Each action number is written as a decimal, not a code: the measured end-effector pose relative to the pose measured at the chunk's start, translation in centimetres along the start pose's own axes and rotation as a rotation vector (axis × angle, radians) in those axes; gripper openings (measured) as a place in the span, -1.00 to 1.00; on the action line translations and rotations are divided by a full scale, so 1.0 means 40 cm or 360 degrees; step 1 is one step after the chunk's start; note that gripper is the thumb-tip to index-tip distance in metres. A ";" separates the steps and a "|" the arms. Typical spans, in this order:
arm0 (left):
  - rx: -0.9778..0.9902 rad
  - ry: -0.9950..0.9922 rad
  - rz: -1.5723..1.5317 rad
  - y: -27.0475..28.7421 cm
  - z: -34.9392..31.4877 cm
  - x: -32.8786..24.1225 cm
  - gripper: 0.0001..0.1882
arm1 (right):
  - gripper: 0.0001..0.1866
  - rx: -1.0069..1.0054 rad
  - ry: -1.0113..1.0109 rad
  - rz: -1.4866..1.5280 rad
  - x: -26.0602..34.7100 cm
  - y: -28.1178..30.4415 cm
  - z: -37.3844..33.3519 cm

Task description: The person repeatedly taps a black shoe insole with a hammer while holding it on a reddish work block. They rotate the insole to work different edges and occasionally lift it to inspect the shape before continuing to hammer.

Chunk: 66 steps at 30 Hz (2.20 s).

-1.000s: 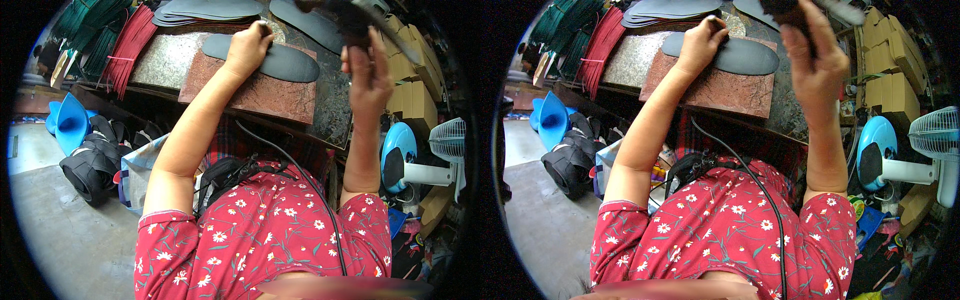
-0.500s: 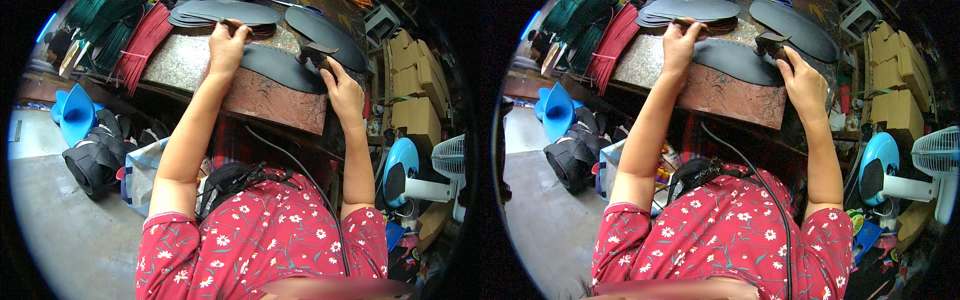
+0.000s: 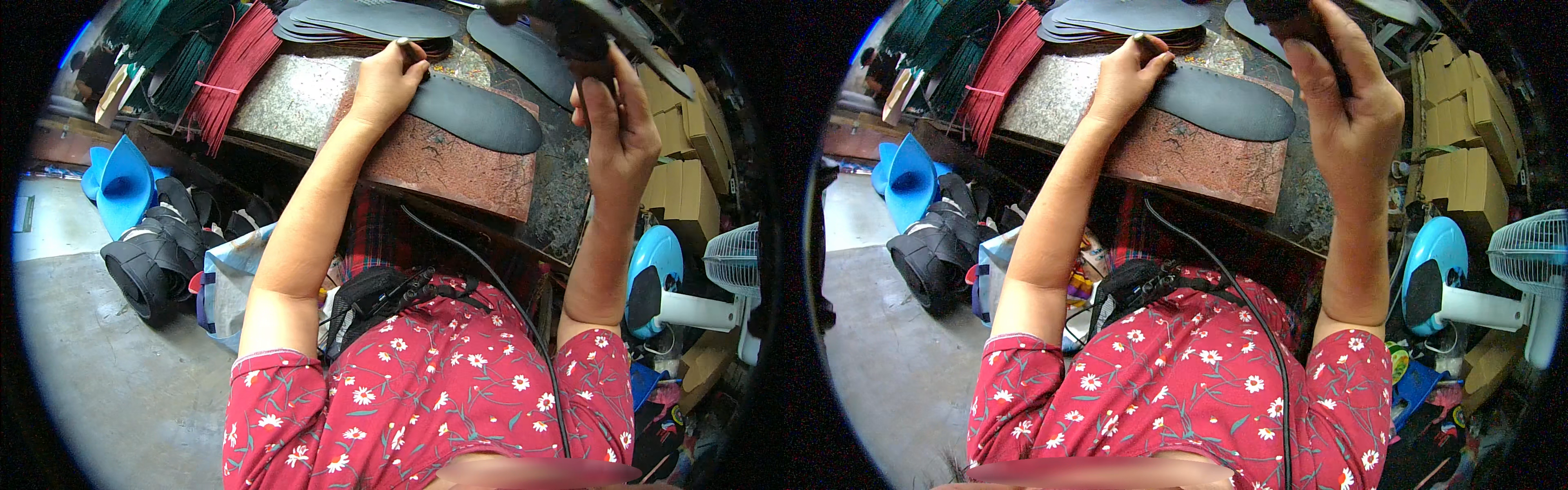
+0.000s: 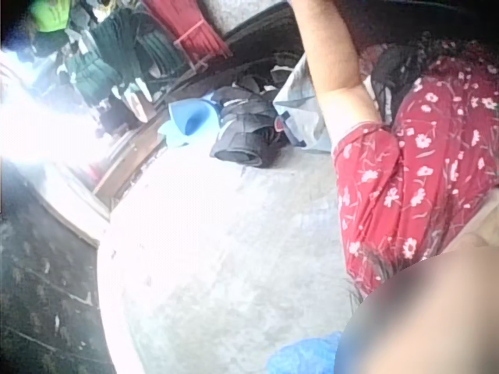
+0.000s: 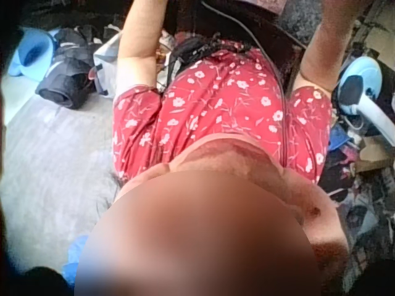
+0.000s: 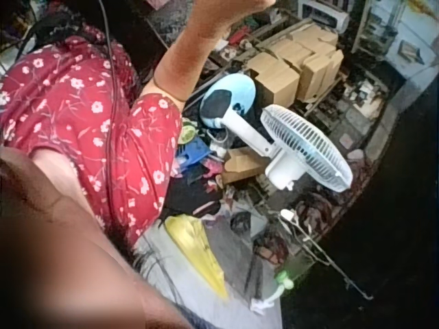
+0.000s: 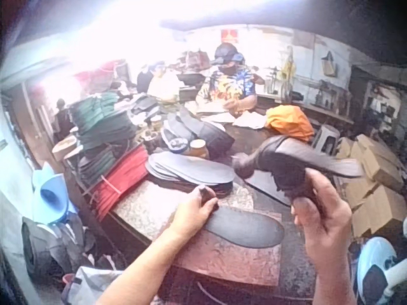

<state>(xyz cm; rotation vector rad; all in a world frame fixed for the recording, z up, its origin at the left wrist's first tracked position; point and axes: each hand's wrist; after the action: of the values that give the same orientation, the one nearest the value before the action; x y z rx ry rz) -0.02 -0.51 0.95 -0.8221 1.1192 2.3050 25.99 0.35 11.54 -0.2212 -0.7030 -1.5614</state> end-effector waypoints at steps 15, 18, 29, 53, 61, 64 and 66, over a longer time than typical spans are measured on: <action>-0.0036 0.0403 -0.0594 -0.037 0.001 0.000 -0.86 | -0.60 0.0221 -0.0302 -0.0272 -0.084 0.016 -0.056; -0.0106 0.0085 -0.0122 -0.036 -0.003 -0.031 -0.82 | -0.55 -0.0011 0.0076 0.0008 -0.037 -0.009 -0.033; -0.0042 0.0591 -0.1133 -0.070 0.008 0.005 -0.88 | -0.55 0.0247 -0.0581 -0.0298 -0.143 0.024 -0.084; -0.0058 -0.0031 -0.0179 -0.083 -0.004 -0.052 -0.83 | -0.59 -0.0025 -0.0122 0.0020 -0.030 0.037 -0.038; 0.0002 0.0336 -0.0330 -0.092 -0.001 -0.067 -0.83 | -0.58 0.0289 -0.0394 -0.0852 -0.159 0.010 -0.119; 0.0113 0.0575 -0.1069 -0.096 0.004 -0.043 -0.88 | -0.57 0.0242 -0.0506 -0.0522 -0.152 0.046 -0.105; 0.0088 0.0440 -0.0918 -0.099 0.005 -0.036 -0.87 | -0.59 0.0206 -0.0455 -0.0219 -0.111 0.062 -0.078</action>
<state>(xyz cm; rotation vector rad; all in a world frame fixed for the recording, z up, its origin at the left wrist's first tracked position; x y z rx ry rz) 3.40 1.70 -0.13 -1.2765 0.8929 1.7125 29.78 2.40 7.45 -0.3087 -1.0586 -1.6244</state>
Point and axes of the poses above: each hand's wrist, its own z-axis towards the middle knuckle, its own y-axis out of the back of the hand, x = y × z, and after that the axes turned 5 degrees about y, right-handed
